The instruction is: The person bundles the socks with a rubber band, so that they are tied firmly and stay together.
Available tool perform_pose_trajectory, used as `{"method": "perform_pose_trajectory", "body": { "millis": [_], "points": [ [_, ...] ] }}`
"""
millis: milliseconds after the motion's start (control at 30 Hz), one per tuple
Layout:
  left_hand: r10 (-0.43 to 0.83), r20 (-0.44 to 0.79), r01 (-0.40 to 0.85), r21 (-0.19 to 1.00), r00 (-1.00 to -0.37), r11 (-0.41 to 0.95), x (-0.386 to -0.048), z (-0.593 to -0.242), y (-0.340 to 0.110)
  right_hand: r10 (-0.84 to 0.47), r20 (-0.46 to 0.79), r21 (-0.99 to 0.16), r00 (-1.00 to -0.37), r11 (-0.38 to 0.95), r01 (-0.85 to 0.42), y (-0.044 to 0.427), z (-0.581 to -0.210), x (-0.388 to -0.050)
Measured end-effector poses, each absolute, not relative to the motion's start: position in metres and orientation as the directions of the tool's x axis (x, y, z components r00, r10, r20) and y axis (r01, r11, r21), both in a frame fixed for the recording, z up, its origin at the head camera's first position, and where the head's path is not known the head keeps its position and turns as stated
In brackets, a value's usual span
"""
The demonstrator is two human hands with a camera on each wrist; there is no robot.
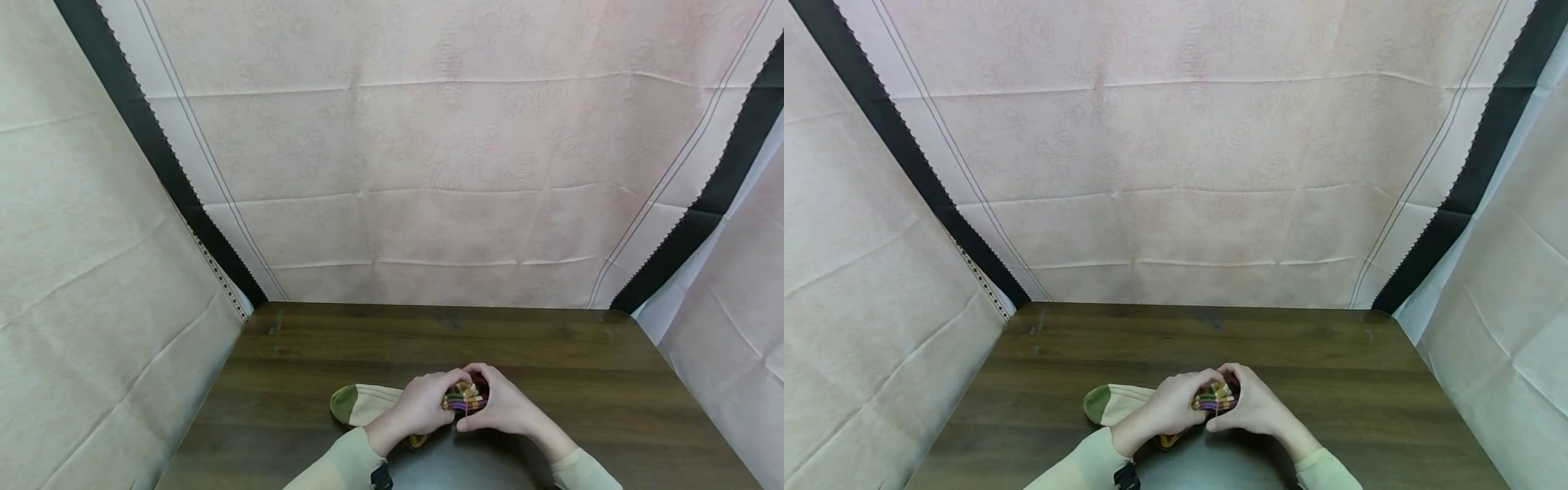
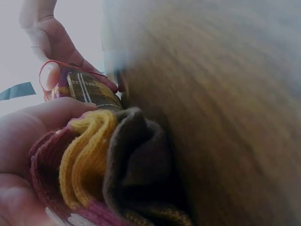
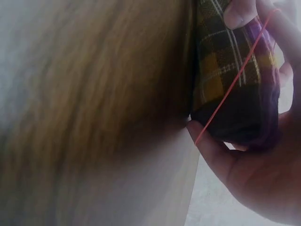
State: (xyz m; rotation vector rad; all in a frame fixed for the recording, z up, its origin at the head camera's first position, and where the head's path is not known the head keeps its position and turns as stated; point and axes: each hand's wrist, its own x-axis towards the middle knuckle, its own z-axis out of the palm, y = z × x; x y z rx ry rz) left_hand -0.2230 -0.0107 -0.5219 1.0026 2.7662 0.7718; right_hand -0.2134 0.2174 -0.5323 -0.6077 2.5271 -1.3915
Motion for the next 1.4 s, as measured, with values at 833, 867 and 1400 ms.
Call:
{"method": "perform_pose_trajectory", "body": {
  "millis": [833,867,1400],
  "points": [
    [0.372,0.238,0.383,0.840,-0.897,0.384,-0.235,-0.528,-0.028,-0.443,-0.091,-0.919,-0.892,0.383,-0.096,0.226,-0.546,-0.239],
    [0.351,0.242,0.375,0.844,-0.905,0.384,-0.236,-0.528,-0.028,-0.441,-0.094,-0.920,-0.893,0.381,-0.092,0.223,-0.547,-0.239],
    [0.045,0.254,0.253,0.903,-0.966,0.346,-0.247,-0.525,-0.020,-0.266,-0.314,-0.925,-0.911,0.300,0.232,0.203,-0.530,-0.221]
  ]
}}
